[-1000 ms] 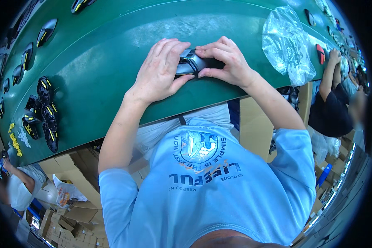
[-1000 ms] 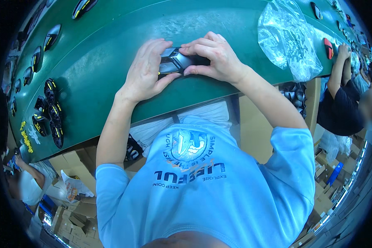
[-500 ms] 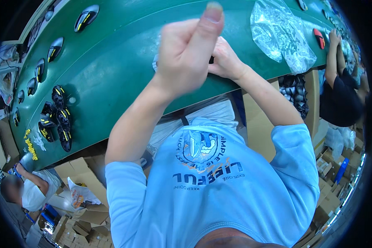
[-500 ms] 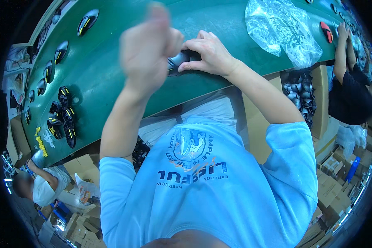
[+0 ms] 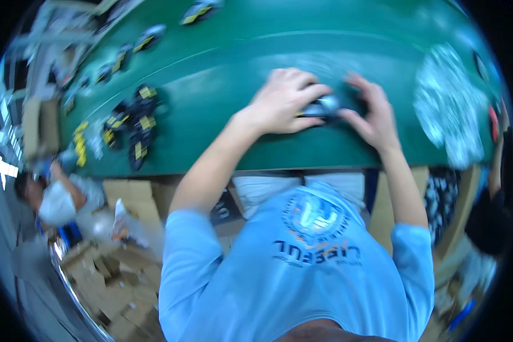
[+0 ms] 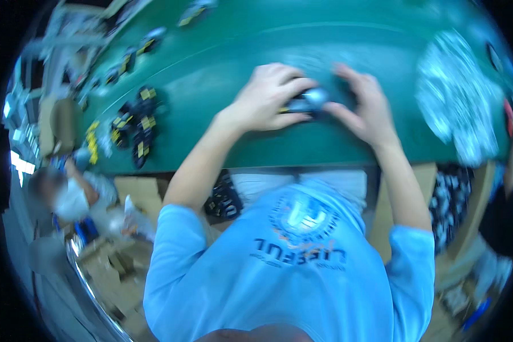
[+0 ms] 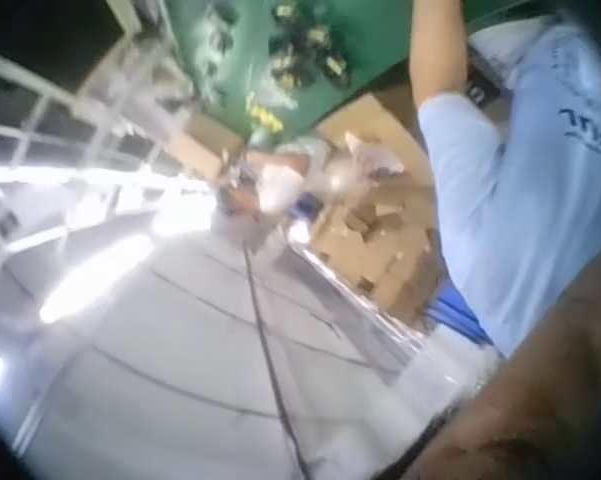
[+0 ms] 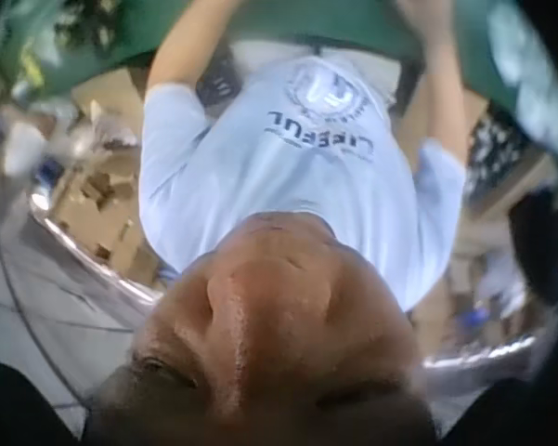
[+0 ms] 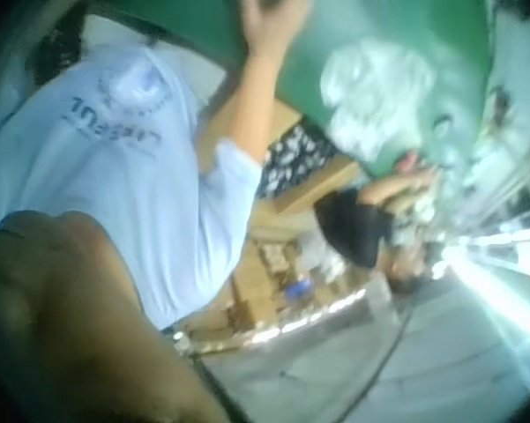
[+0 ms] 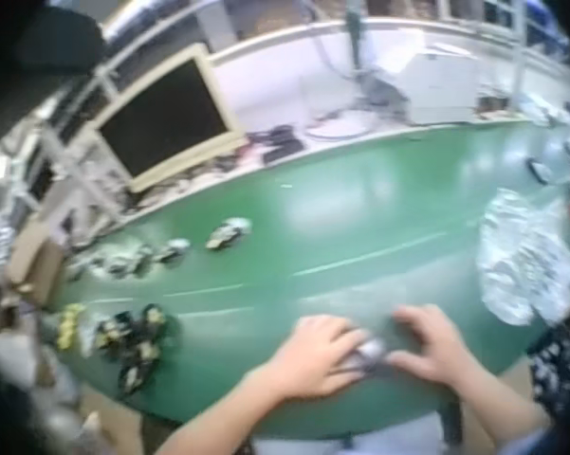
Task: Assembling the outer casing and internal components of computer mice at a factory workstation.
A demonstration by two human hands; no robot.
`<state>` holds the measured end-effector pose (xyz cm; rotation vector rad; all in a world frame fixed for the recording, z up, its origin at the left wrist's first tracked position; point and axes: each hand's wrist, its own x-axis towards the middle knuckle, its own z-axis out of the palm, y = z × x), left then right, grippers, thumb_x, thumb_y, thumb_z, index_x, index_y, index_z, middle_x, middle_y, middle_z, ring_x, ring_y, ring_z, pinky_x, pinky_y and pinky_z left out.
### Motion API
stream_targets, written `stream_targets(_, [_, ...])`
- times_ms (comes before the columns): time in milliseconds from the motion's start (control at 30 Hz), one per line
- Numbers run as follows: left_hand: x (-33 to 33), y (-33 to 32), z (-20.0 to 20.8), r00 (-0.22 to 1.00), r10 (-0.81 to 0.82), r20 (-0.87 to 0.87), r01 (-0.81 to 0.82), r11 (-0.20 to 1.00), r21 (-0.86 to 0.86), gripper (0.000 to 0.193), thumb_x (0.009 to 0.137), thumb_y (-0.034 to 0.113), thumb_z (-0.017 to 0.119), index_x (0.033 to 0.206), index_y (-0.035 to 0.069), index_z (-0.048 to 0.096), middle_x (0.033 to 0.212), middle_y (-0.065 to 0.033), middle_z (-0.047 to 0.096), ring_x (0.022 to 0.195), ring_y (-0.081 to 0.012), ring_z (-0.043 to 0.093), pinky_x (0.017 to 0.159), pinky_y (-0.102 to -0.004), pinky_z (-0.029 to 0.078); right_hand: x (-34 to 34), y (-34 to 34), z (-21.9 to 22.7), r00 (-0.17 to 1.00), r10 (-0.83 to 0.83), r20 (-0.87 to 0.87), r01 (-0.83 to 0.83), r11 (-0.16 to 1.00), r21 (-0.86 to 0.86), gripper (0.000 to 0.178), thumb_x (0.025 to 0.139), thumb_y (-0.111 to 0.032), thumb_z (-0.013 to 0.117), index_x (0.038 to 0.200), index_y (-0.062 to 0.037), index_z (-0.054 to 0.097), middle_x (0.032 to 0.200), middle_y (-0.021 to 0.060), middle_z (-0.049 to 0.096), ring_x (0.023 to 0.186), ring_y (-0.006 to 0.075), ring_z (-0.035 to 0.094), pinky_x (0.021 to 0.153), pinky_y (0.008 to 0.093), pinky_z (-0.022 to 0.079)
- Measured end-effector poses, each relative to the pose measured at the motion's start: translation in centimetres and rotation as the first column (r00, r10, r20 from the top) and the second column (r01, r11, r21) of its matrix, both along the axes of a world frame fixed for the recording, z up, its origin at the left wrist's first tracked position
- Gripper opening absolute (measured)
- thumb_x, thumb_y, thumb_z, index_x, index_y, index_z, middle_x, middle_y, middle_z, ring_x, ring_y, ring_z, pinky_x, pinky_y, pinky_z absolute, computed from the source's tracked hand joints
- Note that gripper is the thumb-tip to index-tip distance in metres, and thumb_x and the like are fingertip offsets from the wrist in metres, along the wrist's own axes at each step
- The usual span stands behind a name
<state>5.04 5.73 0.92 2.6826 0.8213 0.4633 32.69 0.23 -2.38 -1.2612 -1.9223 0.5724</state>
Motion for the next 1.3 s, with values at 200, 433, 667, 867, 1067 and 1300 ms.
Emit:
stream_targets(200, [-1.1,8.1,-0.3,0.869,0.49,0.074,-0.487,0.818,0.306,0.073,0.084,0.055,0.084,0.139,0.011,0.065,0.137,-0.019,0.065,0.128,-0.0388,0.056,0.11,-0.0514,0.042,-0.5,-0.1,-1.3,0.99,-0.076,-0.12,0.058,0.988,-0.141,0.077,0.09,-0.018,0.082,0.16,-0.0071,0.052,0.138,0.0079,0.073,0.089,0.0163,0.051,0.083,0.0314,0.048])
stream_targets(433, [-16.5,0.1,2.7,0.349,0.937,-0.015,-0.766,0.294,0.572,0.079,0.08,0.066,0.083,0.133,0.008,0.07,0.14,-0.0234,0.062,0.134,-0.0428,0.053,0.111,-0.0576,0.04,-0.5,-0.3,0.4,0.997,-0.033,0.076,0.035,0.999,-0.03,0.062,0.088,-0.021,0.085,0.145,-0.0056,0.065,0.128,0.0116,0.075,0.099,0.0258,0.062,0.087,0.0349,0.052])
stream_targets(667, [-25.4,-2.9,4.3,0.161,0.934,-0.32,-0.79,0.316,0.525,0.032,0.096,0.039,0.072,0.114,0.015,0.083,0.127,-0.014,0.077,0.113,-0.0393,0.073,0.095,-0.0531,0.056,-0.7,0.7,0.3,0.994,0.057,0.088,-0.062,0.997,0.049,0.044,0.091,-0.03,0.083,0.127,-0.0063,0.074,0.12,0.0141,0.077,0.102,0.0367,0.068,0.095,0.0463,0.051])
stream_targets(867, [-23.8,2.8,6.2,0.499,0.801,0.33,-0.718,0.596,-0.36,0.03,0.114,0.025,0.059,0.122,-0.003,0.067,0.106,-0.0106,0.074,0.095,-0.0173,0.069,0.085,-0.0319,0.057,2.5,-2.1,1.6,0.994,0.091,-0.062,-0.081,0.986,0.149,0.033,0.091,-0.024,0.085,0.119,-0.0082,0.078,0.111,0.0083,0.079,0.097,0.0279,0.07,0.087,0.0386,0.057])
stream_targets(1067, [-5.7,7.8,6.2,0.986,0.114,-0.123,-0.168,0.688,-0.706,0.027,0.104,0.026,0.071,0.106,-0.001,0.067,0.086,0.0003,0.063,0.08,-0.0096,0.057,0.071,-0.0283,0.048,16.4,-7.1,5.0,0.783,-0.618,0.074,0.604,0.783,0.146,0.019,0.099,-0.023,0.075,0.11,-0.0104,0.083,0.099,0.0084,0.081,0.085,0.0249,0.07,0.075,0.0374,0.056])
stream_targets(1300, [5.3,5.9,3.3,0.989,0.036,-0.146,-0.054,0.991,-0.126,0.05,0.088,0.034,0.087,0.121,0.001,0.069,0.111,-0.0177,0.07,0.103,-0.0299,0.066,0.089,-0.0428,0.054,26.1,-8.8,5.0,0.607,-0.723,0.33,0.717,0.677,0.165,0.023,0.098,-0.028,0.077,0.107,-0.0075,0.083,0.095,0.0096,0.081,0.086,0.0236,0.076,0.081,0.0347,0.058])
